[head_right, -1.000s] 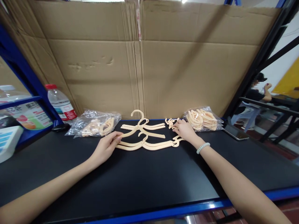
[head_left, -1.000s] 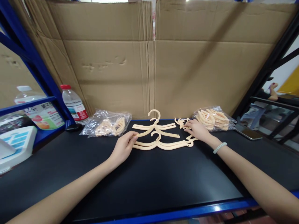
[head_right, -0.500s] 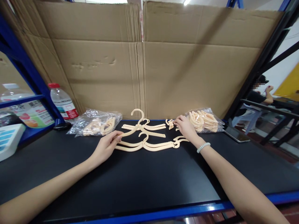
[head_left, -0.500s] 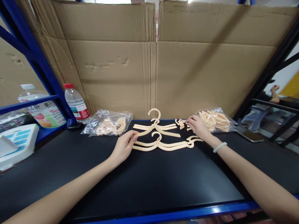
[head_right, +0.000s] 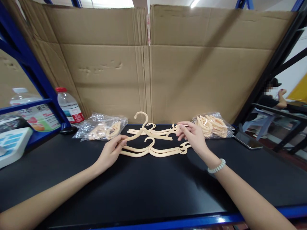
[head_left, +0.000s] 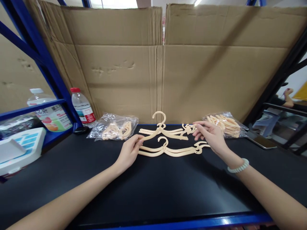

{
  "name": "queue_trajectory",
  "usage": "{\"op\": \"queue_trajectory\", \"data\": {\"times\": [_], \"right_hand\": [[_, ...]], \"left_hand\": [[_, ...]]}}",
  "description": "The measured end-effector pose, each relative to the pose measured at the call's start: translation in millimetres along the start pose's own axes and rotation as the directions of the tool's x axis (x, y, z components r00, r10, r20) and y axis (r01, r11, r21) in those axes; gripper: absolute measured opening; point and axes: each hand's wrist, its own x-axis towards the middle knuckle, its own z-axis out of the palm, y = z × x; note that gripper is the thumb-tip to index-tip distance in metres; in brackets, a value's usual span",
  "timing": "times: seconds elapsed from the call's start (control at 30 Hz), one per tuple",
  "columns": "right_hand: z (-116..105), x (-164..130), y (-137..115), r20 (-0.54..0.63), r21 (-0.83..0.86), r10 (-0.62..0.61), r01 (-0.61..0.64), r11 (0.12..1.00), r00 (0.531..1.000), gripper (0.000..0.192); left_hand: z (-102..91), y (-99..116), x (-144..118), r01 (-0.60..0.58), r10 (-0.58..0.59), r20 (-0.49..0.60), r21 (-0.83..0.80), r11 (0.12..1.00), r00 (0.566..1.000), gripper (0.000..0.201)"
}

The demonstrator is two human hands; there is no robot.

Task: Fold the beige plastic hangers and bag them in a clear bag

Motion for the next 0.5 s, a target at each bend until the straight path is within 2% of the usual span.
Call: {"op": "queue_trajectory", "data": {"times": [0.17, 0.27, 0.37, 0.5], "right_hand": [[8.9, -2.9, 2.1, -0.034, 0.105, 0.062, -0.058, 0.993, 0.998, 0.039], [12.4, -5.2, 2.2, -0.049, 0.152, 0.143, -0.135, 0.979, 0.988, 0.038], [14.5, -6.8, 2.9, -0.051, 0.269, 0.246, -0.224, 0.937, 0.968, 0.037], [13.8, -6.5, 7.1, 0.031, 0.4, 0.34, -0.323, 0.857, 0.94, 0.046]], "left_hand": [[0.4, -0.3, -0.1, 0.014, -0.015, -0.01, -0.027, 1.0, 1.0, 0.022], [1.0, 1.0, -0.5, 0.024, -0.024, -0.004, -0.029, 0.999, 1.0, 0.022], [1.0, 1.5, -1.0, 0.031, -0.031, -0.002, -0.032, 0.999, 1.0, 0.022], [0.6, -0.1, -1.3, 0.039, -0.04, -0.009, -0.037, 0.999, 0.999, 0.022]]}}
